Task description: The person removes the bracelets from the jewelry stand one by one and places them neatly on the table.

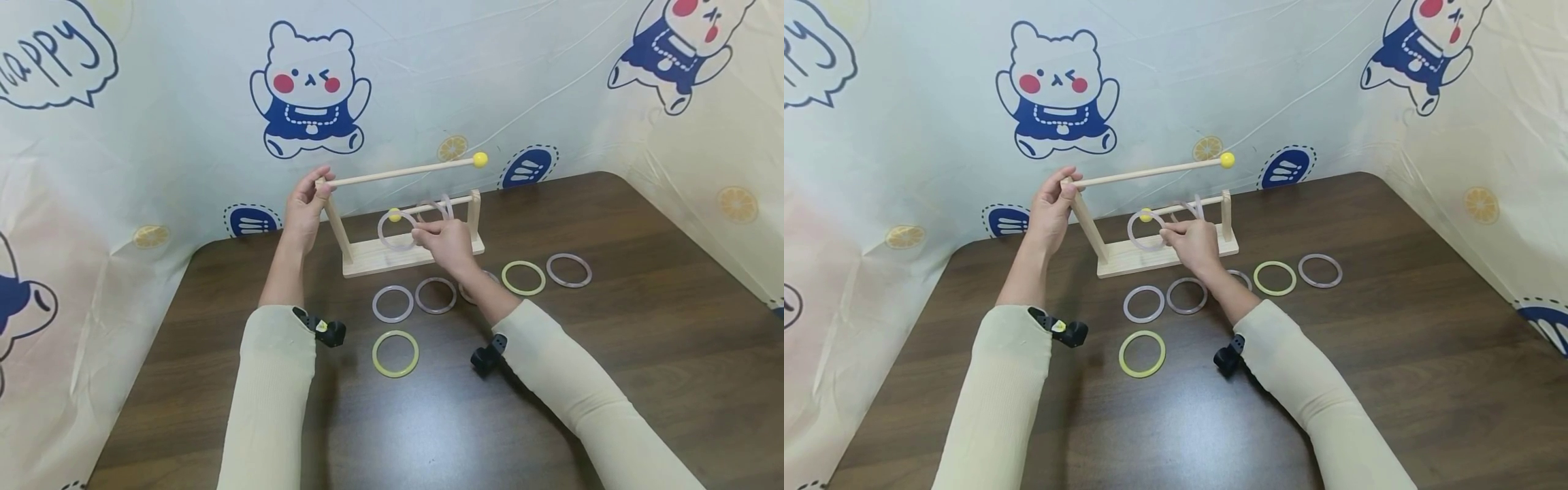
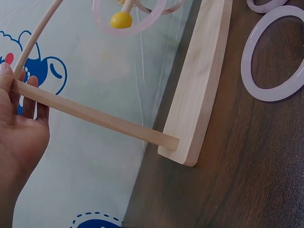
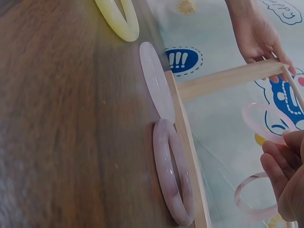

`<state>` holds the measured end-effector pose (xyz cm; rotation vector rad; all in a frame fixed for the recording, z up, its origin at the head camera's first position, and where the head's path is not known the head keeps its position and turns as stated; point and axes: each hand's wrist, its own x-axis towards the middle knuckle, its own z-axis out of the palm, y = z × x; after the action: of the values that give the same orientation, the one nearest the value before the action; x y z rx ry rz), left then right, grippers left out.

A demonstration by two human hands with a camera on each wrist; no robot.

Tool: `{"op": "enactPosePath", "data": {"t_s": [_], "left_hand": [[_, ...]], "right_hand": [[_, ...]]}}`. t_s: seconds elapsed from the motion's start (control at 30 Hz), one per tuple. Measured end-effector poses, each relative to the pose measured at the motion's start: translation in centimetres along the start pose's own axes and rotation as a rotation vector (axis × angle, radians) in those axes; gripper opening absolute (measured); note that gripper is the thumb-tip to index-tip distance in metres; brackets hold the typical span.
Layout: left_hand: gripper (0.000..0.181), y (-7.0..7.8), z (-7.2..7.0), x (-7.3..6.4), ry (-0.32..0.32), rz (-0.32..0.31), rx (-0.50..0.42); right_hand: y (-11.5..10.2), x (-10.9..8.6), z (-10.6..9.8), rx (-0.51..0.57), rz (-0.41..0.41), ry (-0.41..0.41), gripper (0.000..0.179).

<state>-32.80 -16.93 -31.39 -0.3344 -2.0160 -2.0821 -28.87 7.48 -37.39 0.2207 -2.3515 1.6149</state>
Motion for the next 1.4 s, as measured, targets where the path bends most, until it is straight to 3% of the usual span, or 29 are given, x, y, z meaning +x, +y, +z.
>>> {"op": "enactPosePath", "data": {"t_s": [0.47,1.03,1.27,1.4], "left_hand": [[0.040,0.0,-0.1,-0.1,0.009,-0.008,0.006],[0.035,0.2,0.0,-0.1,0.008,-0.020,-0.001],[0.036,0.2,0.0,-0.1,0.005,-0.016,-0.007],[0.036,0.2,0.0,-0.1,0.009,-0.009,-0.008]], "right_hand": [[0.3,0.1,-0.7,0.185,0.125,-0.130,0.017],[0.3,-0.3,-1.6,0.120,0.071,-0.284,0.015],[0.3,-0.7,-2.2,0.095,0.002,-0.352,0.012],[0.4,-0.9,-2.4,0.060,0.013,-0.365,0.014]]}}
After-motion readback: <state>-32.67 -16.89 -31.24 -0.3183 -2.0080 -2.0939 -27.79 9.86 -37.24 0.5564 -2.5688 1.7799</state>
